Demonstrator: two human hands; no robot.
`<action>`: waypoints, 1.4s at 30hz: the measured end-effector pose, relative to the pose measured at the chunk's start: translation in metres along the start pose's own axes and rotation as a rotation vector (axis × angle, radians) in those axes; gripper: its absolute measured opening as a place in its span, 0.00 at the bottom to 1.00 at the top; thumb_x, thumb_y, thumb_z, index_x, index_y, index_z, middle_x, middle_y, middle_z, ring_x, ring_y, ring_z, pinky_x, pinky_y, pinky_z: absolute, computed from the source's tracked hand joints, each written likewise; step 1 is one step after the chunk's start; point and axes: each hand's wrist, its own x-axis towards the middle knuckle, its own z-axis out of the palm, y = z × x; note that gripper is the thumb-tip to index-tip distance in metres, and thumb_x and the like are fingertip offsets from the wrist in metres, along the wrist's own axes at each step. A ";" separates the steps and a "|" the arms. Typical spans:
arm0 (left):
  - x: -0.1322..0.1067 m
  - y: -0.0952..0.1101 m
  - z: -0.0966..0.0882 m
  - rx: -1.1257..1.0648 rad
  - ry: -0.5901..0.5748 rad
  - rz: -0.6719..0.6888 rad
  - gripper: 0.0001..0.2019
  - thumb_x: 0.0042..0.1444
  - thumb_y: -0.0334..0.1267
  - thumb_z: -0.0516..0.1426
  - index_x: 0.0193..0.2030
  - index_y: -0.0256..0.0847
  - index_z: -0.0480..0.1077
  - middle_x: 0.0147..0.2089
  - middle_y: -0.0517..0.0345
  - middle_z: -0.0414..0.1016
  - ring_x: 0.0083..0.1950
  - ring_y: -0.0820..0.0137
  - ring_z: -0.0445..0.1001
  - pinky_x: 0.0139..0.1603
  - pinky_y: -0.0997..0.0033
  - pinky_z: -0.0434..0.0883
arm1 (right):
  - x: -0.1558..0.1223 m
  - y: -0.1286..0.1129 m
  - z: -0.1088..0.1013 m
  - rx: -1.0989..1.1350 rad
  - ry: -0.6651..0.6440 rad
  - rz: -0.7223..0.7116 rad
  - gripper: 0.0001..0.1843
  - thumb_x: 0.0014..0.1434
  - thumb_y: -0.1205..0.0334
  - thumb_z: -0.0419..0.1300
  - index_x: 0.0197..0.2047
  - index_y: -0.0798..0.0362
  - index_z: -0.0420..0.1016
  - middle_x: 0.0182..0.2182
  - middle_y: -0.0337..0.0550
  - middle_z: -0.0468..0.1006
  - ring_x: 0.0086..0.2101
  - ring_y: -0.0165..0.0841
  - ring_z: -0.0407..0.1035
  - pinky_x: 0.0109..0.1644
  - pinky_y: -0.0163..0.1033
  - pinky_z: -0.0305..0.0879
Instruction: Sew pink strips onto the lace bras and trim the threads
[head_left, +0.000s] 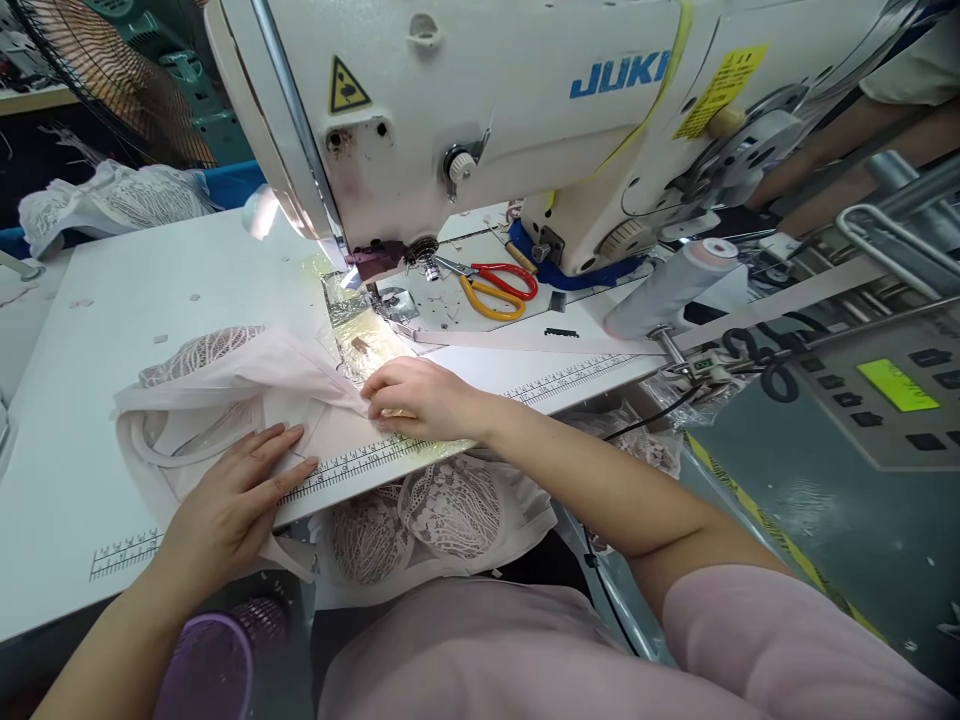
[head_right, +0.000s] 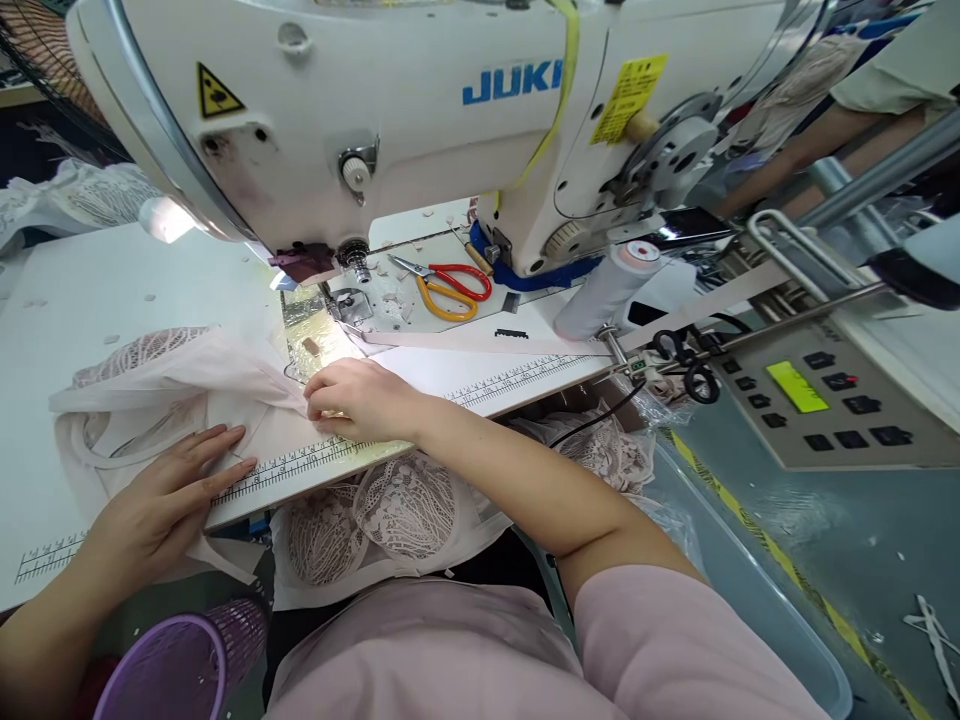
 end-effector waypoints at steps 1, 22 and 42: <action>0.000 0.001 0.000 -0.002 0.000 -0.008 0.29 0.61 0.29 0.48 0.66 0.61 0.56 0.69 0.59 0.58 0.67 0.55 0.60 0.63 0.49 0.64 | 0.000 0.000 0.000 0.003 0.001 0.000 0.03 0.60 0.65 0.62 0.37 0.51 0.77 0.46 0.43 0.77 0.48 0.37 0.67 0.53 0.44 0.63; 0.002 0.003 -0.004 -0.002 -0.037 -0.009 0.31 0.61 0.28 0.48 0.67 0.62 0.53 0.69 0.55 0.58 0.66 0.54 0.60 0.62 0.46 0.65 | -0.002 0.001 0.004 -0.004 0.023 0.012 0.13 0.59 0.66 0.62 0.49 0.52 0.75 0.52 0.48 0.74 0.51 0.39 0.66 0.54 0.48 0.63; 0.006 0.005 -0.005 0.008 -0.008 0.025 0.28 0.60 0.25 0.49 0.65 0.54 0.59 0.64 0.48 0.61 0.64 0.51 0.62 0.58 0.48 0.67 | -0.002 -0.001 0.002 -0.063 0.022 0.025 0.09 0.59 0.64 0.61 0.44 0.57 0.77 0.55 0.50 0.72 0.54 0.41 0.65 0.58 0.49 0.62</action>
